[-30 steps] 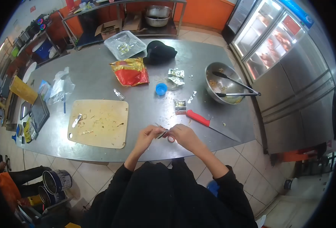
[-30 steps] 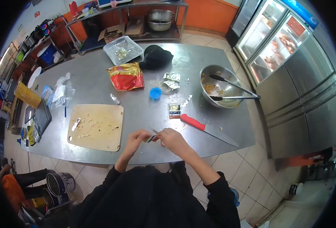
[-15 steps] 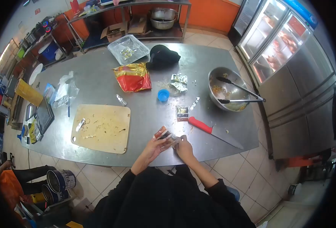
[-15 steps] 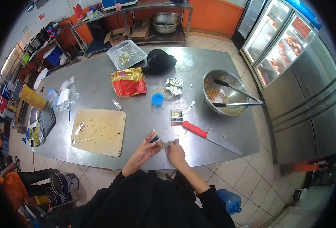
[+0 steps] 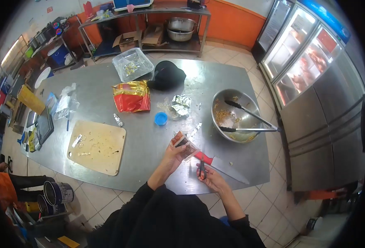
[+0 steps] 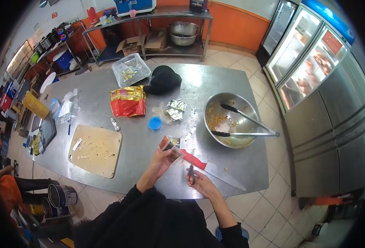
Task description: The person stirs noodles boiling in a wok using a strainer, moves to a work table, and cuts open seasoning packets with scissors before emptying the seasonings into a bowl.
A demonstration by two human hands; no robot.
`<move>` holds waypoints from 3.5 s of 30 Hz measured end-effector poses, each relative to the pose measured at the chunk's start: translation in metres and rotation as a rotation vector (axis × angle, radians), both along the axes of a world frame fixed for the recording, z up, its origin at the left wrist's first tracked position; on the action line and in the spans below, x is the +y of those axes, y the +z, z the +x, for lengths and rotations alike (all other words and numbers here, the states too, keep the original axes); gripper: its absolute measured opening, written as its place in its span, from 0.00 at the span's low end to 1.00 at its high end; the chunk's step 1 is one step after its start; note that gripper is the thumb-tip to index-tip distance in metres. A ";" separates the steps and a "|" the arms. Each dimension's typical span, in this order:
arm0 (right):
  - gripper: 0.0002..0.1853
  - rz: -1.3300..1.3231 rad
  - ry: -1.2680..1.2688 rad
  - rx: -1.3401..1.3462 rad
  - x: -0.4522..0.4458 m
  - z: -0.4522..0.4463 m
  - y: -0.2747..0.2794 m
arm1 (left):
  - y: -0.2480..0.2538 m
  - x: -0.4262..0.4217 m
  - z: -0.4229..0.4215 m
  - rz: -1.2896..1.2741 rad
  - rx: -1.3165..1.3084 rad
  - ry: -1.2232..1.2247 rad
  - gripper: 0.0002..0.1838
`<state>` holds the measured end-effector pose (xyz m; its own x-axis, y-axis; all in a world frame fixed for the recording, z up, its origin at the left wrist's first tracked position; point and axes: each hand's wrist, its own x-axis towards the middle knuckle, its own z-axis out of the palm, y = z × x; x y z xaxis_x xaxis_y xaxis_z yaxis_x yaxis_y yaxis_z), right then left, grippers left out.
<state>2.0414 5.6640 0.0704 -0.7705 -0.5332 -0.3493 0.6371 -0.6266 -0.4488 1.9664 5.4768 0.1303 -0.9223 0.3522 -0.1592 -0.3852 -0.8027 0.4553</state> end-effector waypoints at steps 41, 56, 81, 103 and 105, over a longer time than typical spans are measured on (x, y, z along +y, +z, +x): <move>0.25 1.378 0.316 0.871 0.143 -0.090 0.110 | -0.005 0.144 -0.042 -0.152 0.132 0.083 0.25; 0.26 1.459 0.270 0.829 0.135 -0.091 0.123 | -0.007 0.156 -0.050 -0.041 0.122 0.014 0.23; 0.30 1.521 0.311 0.807 0.157 -0.130 0.131 | 0.001 0.181 -0.070 -0.041 0.145 -0.015 0.23; 0.29 1.537 0.348 0.734 0.161 -0.157 0.129 | -0.013 0.196 -0.085 -0.115 0.189 -0.064 0.21; 0.30 1.548 0.354 0.761 0.161 -0.160 0.131 | -0.012 0.196 -0.087 -0.108 0.203 -0.068 0.20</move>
